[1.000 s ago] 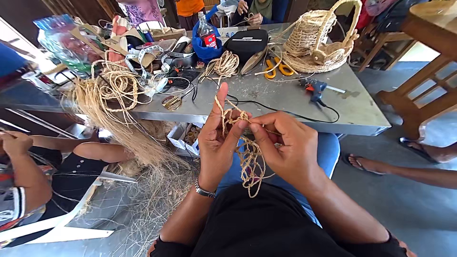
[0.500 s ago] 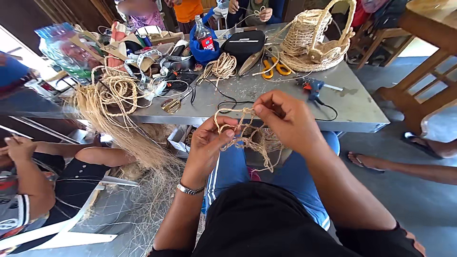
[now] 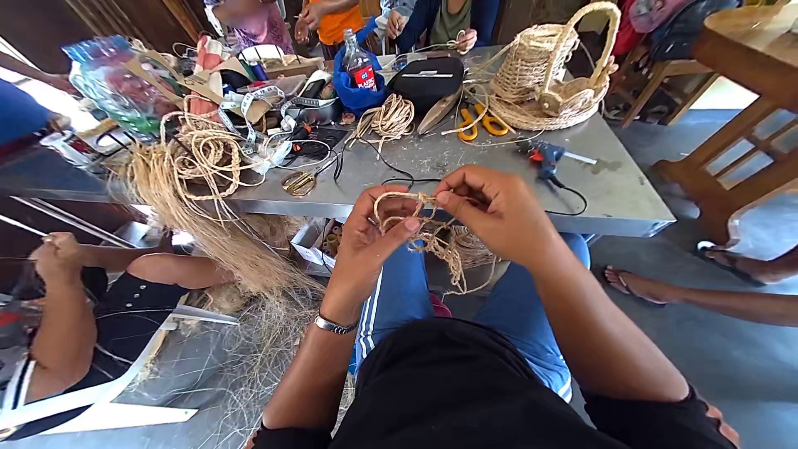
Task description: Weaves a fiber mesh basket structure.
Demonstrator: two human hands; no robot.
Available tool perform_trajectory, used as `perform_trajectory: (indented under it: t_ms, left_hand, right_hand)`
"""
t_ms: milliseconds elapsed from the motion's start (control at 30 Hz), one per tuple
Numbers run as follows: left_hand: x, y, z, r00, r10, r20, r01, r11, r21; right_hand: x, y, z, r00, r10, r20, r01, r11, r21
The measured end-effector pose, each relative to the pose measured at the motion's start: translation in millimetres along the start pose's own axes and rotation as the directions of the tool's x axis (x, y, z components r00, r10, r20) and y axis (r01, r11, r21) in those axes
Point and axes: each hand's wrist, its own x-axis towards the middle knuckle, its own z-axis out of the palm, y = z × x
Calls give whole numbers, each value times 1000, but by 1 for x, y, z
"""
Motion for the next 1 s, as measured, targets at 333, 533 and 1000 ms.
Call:
perform_trajectory:
  t_ms: [333, 533, 1000]
  left_hand:
    - [6, 17, 4, 991, 131, 23, -131, 932, 339]
    - [7, 33, 7, 947, 281, 157, -292, 543, 787]
    - [-32, 64, 7, 692, 200, 694, -703, -34, 711]
  right_hand:
    - [-5, -13, -4, 981, -194, 1, 187, 944, -271]
    - [-12, -25, -4, 974, -225, 20, 217, 907, -362]
    - [-60, -46, -32, 774, -455, 441, 631, 610, -479]
